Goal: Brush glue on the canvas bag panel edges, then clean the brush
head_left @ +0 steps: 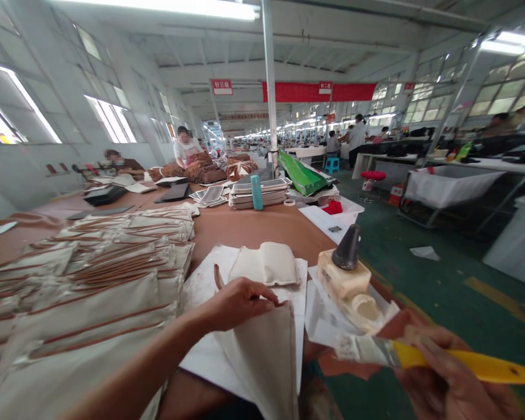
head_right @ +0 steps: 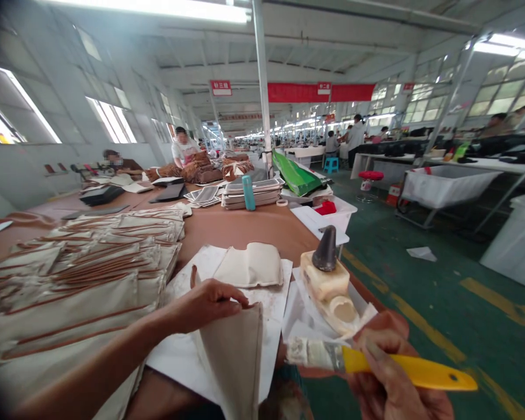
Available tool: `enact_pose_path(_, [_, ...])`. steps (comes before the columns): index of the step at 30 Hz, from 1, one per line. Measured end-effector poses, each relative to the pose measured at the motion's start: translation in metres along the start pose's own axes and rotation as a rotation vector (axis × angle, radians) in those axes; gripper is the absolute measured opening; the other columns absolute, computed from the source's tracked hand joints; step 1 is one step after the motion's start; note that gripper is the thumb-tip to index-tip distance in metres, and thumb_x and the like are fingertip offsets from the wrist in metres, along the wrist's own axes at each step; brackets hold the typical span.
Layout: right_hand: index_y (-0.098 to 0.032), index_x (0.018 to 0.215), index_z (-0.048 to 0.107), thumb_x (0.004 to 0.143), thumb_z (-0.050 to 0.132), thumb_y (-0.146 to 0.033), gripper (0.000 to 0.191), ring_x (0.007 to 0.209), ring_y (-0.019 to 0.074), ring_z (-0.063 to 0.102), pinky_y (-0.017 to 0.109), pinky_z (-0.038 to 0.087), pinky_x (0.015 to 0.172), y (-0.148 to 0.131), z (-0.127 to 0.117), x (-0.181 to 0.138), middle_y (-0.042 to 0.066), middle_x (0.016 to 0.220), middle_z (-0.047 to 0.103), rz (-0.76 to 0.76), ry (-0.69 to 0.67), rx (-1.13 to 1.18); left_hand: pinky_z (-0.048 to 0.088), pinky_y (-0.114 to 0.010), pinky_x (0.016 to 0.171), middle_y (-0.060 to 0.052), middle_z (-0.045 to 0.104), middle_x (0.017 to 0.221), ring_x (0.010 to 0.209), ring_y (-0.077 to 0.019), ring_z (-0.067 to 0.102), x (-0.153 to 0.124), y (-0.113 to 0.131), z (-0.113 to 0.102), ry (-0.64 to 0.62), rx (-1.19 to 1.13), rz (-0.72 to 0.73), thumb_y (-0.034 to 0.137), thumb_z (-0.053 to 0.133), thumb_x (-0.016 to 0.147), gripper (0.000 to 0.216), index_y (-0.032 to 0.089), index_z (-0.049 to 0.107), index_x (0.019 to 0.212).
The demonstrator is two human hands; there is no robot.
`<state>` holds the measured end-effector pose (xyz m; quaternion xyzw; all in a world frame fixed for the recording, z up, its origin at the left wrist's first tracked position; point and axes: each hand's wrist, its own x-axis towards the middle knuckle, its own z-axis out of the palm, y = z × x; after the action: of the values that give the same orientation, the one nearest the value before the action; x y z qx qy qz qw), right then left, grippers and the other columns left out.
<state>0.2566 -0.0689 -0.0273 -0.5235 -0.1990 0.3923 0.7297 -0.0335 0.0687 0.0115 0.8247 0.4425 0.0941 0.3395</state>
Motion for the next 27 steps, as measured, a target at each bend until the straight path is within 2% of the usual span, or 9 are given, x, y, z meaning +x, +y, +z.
enact_pose_path(3, [-0.020, 0.075, 0.060, 0.067, 0.082, -0.036, 0.028, 0.043, 0.0066, 0.044, 0.018, 0.041, 0.039, -0.015, 0.025, -0.018, -0.004, 0.060, 0.048, -0.094, -0.080, 0.031, 0.043, -0.021, 0.070, -0.001, 0.073, 0.093, 0.083, -0.0182, 0.062, -0.030, 0.018, 0.012, -0.025, -0.055, 0.017, 0.041, 0.053, 0.085, 0.036, 0.023, 0.072, 0.109])
enact_pose_path(6, [-0.019, 0.075, 0.060, 0.072, 0.079, -0.032, 0.023, 0.046, 0.0064, 0.045, 0.017, 0.040, 0.042, -0.017, 0.038, -0.033, -0.005, 0.061, 0.048, -0.193, -0.169, 0.036, 0.043, -0.021, 0.072, -0.002, 0.073, 0.091, 0.085, -0.0186, 0.062, -0.049, 0.029, 0.018, -0.048, -0.043, 0.012, 0.038, 0.053, 0.085, 0.031, 0.023, 0.073, 0.101])
enact_pose_path(11, [-0.019, 0.075, 0.060, 0.077, 0.075, -0.032, 0.021, 0.046, 0.0082, 0.045, 0.019, 0.038, 0.042, -0.008, 0.034, -0.051, -0.004, 0.057, 0.047, -0.288, -0.226, -0.041, 0.043, -0.022, 0.071, -0.001, 0.068, 0.089, 0.082, -0.0163, 0.060, -0.068, 0.033, 0.027, 0.010, -0.014, 0.048, 0.035, 0.049, 0.088, 0.028, 0.021, 0.072, 0.092])
enact_pose_path(14, [-0.019, 0.077, 0.060, 0.080, 0.072, -0.032, 0.018, 0.047, 0.0087, 0.046, 0.020, 0.037, 0.042, -0.004, 0.034, -0.061, -0.003, 0.061, 0.049, -0.337, -0.258, -0.074, 0.044, -0.023, 0.076, -0.002, 0.068, 0.093, 0.086, -0.0172, 0.060, -0.076, 0.037, 0.029, 0.008, -0.057, 0.100, 0.034, 0.049, 0.089, 0.027, 0.022, 0.072, 0.097])
enact_pose_path(19, [-0.020, 0.077, 0.059, 0.084, 0.065, -0.027, 0.011, 0.050, 0.0105, 0.046, 0.023, 0.038, 0.045, 0.009, 0.043, -0.067, -0.002, 0.065, 0.051, -0.638, -0.386, -0.327, 0.044, -0.022, 0.073, -0.003, 0.067, 0.091, 0.085, -0.0170, 0.059, -0.086, 0.045, 0.026, -0.048, -0.224, 0.096, 0.038, 0.053, 0.088, 0.028, 0.019, 0.072, 0.096])
enact_pose_path(21, [-0.021, 0.080, 0.059, 0.085, 0.063, -0.025, 0.008, 0.051, 0.0115, 0.047, 0.024, 0.039, 0.047, 0.010, 0.045, -0.066, -0.003, 0.064, 0.052, -0.707, -0.432, -0.439, 0.043, -0.021, 0.070, -0.002, 0.065, 0.090, 0.084, -0.0166, 0.057, -0.089, 0.045, 0.027, -0.080, -0.319, 0.060, 0.042, 0.054, 0.087, 0.031, 0.018, 0.072, 0.096])
enact_pose_path(27, [-0.021, 0.077, 0.056, 0.089, 0.058, -0.026, 0.013, 0.049, 0.0121, 0.048, 0.024, 0.041, 0.046, -0.003, 0.047, -0.072, -0.003, 0.061, 0.051, -0.774, -0.290, -0.428, 0.041, -0.021, 0.066, -0.002, 0.064, 0.086, 0.074, -0.0137, 0.054, -0.094, 0.038, 0.033, -0.105, -0.534, -0.054, 0.047, 0.057, 0.085, 0.037, 0.015, 0.069, 0.098])
